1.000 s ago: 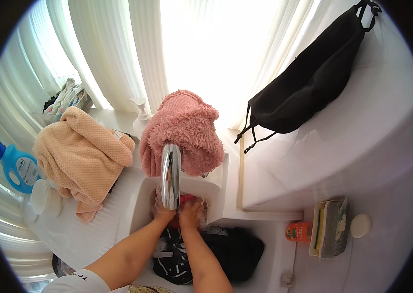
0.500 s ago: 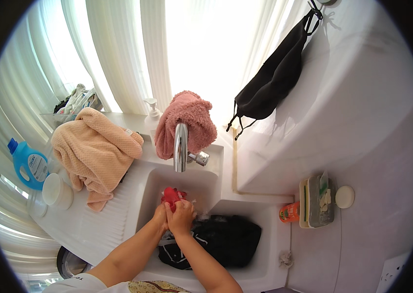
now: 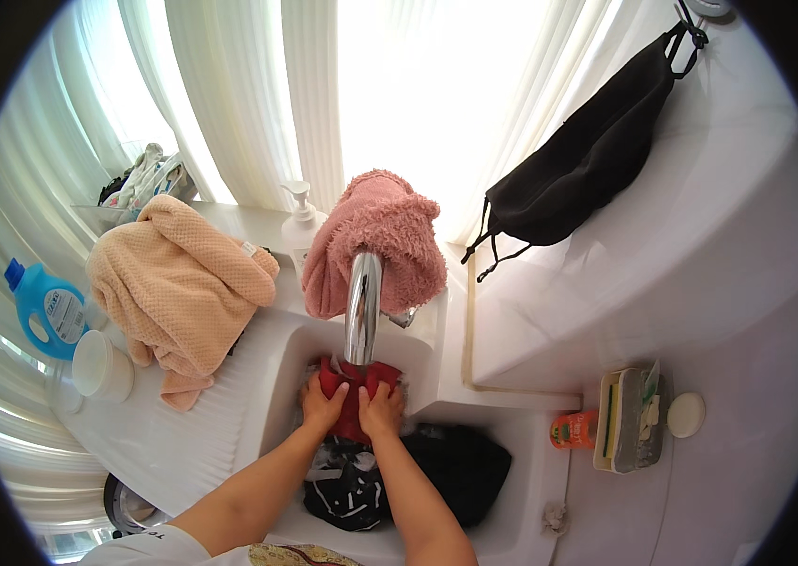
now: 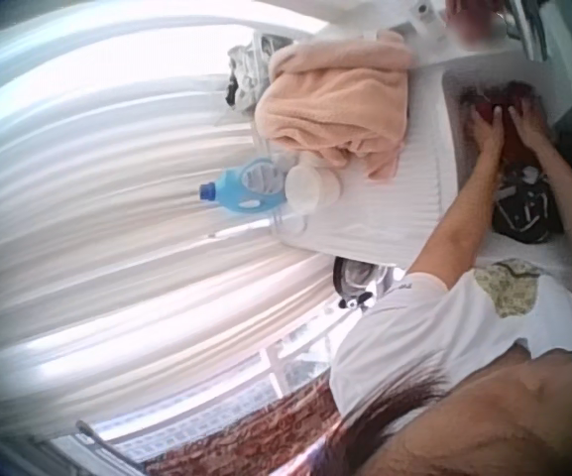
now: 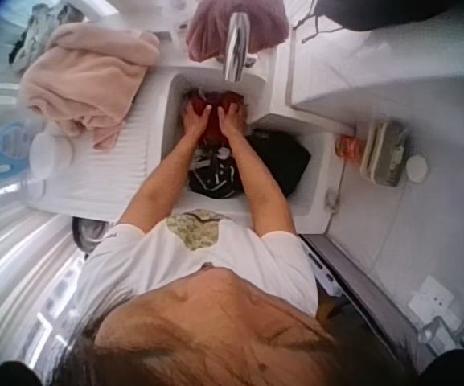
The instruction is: The person washes a red garment and a black-and-white striped garment by hand in a sink, using water and liquid from a white container.
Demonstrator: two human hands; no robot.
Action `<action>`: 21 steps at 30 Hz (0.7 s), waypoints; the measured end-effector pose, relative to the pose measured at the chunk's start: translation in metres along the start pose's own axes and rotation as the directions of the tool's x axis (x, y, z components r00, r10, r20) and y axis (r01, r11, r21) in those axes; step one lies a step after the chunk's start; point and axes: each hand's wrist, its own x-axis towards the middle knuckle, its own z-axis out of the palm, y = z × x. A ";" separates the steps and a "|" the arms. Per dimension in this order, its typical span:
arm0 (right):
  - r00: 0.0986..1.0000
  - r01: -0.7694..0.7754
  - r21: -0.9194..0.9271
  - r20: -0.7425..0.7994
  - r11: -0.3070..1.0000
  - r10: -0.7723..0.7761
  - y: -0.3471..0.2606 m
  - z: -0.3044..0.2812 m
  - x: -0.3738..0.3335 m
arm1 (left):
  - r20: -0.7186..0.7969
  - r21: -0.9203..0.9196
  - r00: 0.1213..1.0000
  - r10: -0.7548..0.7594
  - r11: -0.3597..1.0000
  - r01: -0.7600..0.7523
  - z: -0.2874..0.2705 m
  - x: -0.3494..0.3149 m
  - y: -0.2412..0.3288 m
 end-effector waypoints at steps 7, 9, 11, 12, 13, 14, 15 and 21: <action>0.998 0.064 -0.220 0.037 0.974 -0.057 -0.008 0.020 0.004 | -0.004 0.152 0.995 0.103 0.983 -0.101 0.050 0.017 -0.037; 0.995 0.044 -0.206 0.093 0.978 -0.025 -0.016 0.007 0.013 | -0.019 0.164 0.999 0.027 0.986 -0.023 0.031 0.029 -0.011; 0.995 0.089 -0.052 0.049 0.995 -0.087 0.001 0.007 0.023 | 0.340 0.097 0.863 -0.372 0.927 0.361 -0.011 0.048 0.030; 0.992 0.122 0.024 0.018 0.992 -0.122 0.008 0.009 0.030 | 0.379 -0.135 0.885 -0.269 0.931 0.340 -0.009 0.046 0.012; 0.991 0.123 0.184 0.024 0.975 -0.130 0.013 0.006 0.032 | 0.371 -0.361 0.871 -0.321 0.814 0.454 -0.008 0.040 0.015; 0.990 0.121 0.338 0.028 0.933 -0.139 0.017 0.003 0.032 | 0.378 -0.562 0.849 -0.370 0.637 0.528 -0.006 0.034 0.021; 0.988 0.116 0.484 0.030 0.867 -0.149 0.020 0.002 0.030 | 0.399 -0.722 0.820 -0.411 0.411 0.557 -0.006 0.029 0.025; 0.986 0.155 0.337 -0.108 0.929 -0.125 -0.061 -0.030 -0.048 | 0.722 -0.685 0.677 -0.143 -0.009 0.728 -0.013 -0.009 0.017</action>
